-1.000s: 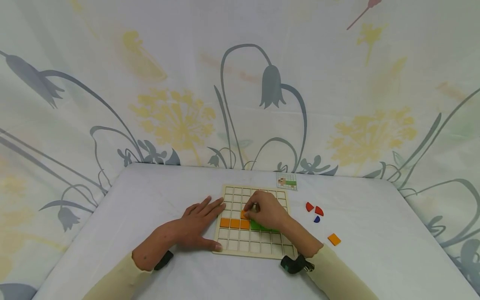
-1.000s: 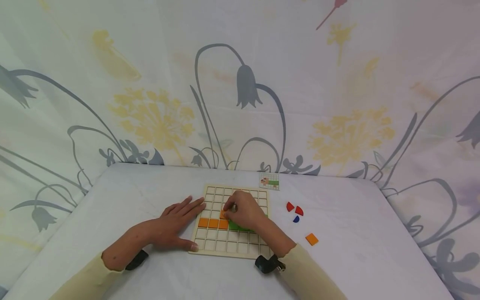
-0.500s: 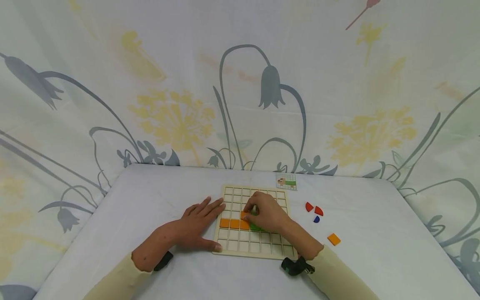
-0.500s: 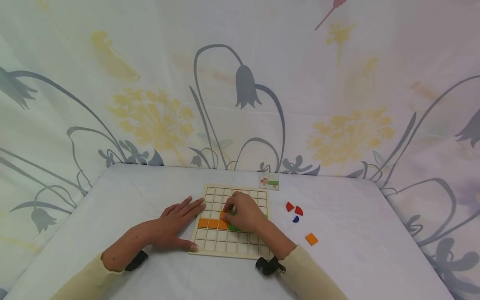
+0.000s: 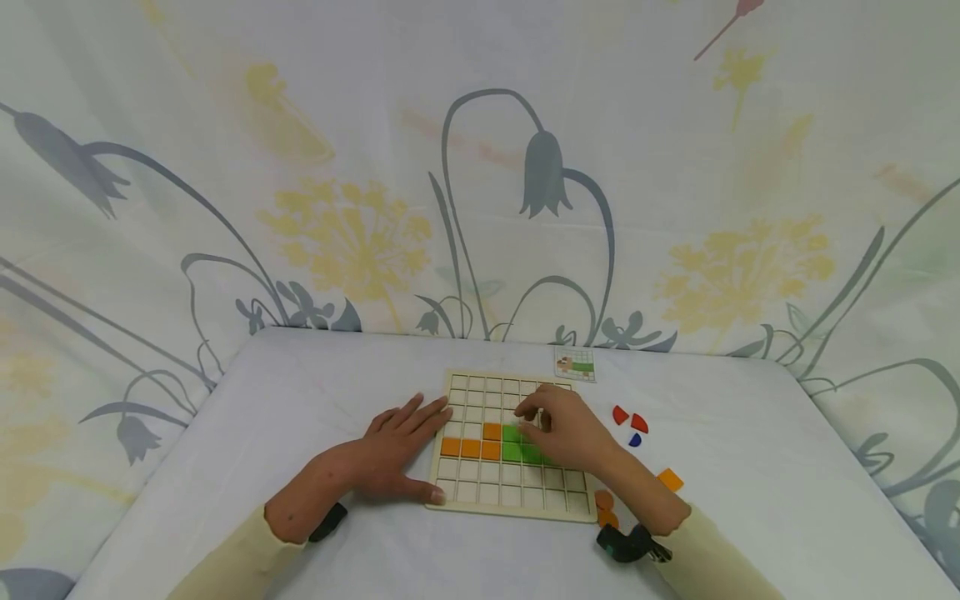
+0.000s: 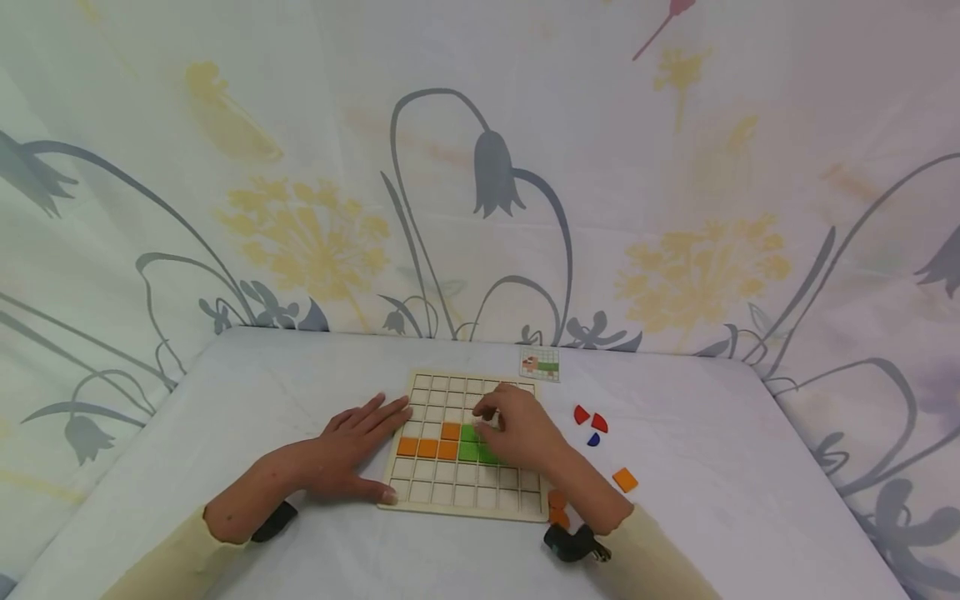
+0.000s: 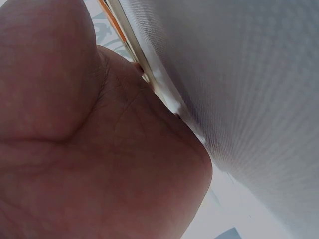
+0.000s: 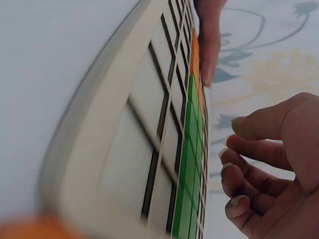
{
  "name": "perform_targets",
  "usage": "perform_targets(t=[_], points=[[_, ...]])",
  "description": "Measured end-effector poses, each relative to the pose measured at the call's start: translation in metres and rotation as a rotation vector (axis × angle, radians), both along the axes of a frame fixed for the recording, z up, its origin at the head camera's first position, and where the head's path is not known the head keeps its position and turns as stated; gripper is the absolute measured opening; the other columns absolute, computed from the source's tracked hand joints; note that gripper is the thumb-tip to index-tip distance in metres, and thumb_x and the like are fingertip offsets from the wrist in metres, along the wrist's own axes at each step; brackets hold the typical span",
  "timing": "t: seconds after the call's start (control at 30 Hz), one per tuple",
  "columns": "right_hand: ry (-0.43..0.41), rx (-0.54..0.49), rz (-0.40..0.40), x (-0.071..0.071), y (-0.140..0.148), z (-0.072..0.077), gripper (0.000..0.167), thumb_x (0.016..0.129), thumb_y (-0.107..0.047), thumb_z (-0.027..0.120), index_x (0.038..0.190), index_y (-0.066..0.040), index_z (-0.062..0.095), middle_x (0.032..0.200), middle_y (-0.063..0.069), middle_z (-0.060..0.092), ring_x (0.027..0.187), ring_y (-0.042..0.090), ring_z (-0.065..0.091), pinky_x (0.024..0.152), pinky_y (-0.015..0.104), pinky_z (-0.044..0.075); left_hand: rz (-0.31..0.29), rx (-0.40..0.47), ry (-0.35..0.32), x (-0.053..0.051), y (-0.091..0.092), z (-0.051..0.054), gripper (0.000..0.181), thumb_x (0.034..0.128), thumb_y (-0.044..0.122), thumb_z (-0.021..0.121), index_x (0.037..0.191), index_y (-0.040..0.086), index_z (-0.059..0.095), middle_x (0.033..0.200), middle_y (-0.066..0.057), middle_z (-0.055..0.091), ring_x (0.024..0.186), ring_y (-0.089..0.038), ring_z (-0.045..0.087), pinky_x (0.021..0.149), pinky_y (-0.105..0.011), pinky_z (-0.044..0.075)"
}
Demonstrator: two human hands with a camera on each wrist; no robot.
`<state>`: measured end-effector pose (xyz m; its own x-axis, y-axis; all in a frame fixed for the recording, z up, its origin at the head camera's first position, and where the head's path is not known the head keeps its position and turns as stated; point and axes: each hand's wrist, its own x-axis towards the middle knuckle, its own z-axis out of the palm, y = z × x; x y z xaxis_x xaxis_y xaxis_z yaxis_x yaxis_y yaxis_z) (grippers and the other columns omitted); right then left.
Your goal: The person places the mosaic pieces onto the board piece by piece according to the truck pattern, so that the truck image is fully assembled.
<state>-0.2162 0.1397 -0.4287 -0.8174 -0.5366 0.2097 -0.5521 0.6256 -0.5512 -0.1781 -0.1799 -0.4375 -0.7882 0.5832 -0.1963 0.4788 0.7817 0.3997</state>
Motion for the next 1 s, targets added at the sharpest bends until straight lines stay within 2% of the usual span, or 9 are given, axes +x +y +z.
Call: perform_targets(t=[0.17,0.4,0.67,0.9,1.0], points=[[0.025,0.001,-0.063,0.011,0.042,0.003,0.008,0.095,-0.007,0.078,0.103,-0.011,0.077,0.094,-0.006,0.067,0.073,0.006,0.056,0.065,0.025,0.05,0.003,-0.008,0.001,0.0,0.0,0.001,0.114,0.0897,0.072,0.071,0.173,0.019,0.014,0.18,0.001,0.004,0.165,-0.034,-0.004,0.127,-0.061,0.012],[0.062,0.067,-0.188,0.03,0.096,0.011,0.01,0.093,-0.005,0.08,0.096,-0.015,0.078,0.086,-0.01,0.064,0.072,0.004,0.054,0.063,0.024,0.048,0.001,-0.006,-0.003,0.001,-0.001,0.003,0.113,0.0906,0.07,0.072,0.172,0.017,0.014,0.18,0.0,0.004,0.165,-0.035,-0.004,0.127,-0.062,0.011],[-0.069,0.155,-0.307,0.041,0.144,0.016,0.013,0.089,-0.011,0.085,0.1,-0.011,0.077,0.093,-0.005,0.069,0.074,0.011,0.054,0.059,0.025,0.047,0.004,-0.007,0.0,0.001,0.0,0.002,0.113,0.0904,0.07,0.072,0.172,0.017,0.015,0.18,0.0,0.005,0.165,-0.035,-0.003,0.127,-0.062,0.012],[-0.248,0.254,-0.307,0.04,0.167,0.018,0.028,0.082,-0.026,0.092,0.09,-0.012,0.069,0.079,-0.003,0.06,0.072,0.016,0.053,0.063,0.027,0.046,0.002,-0.004,0.001,0.0,0.0,0.0,0.113,0.0904,0.071,0.072,0.172,0.018,0.015,0.18,0.0,0.005,0.165,-0.034,-0.003,0.127,-0.062,0.012],[-0.27,0.262,-0.294,0.04,0.168,0.015,0.03,0.081,-0.024,0.093,0.086,-0.013,0.066,0.076,-0.004,0.058,0.071,0.015,0.053,0.063,0.027,0.044,0.003,-0.008,-0.003,0.0,0.002,0.001,0.113,0.09,0.071,0.072,0.172,0.018,0.015,0.18,0.0,0.005,0.165,-0.034,-0.003,0.127,-0.061,0.011]])
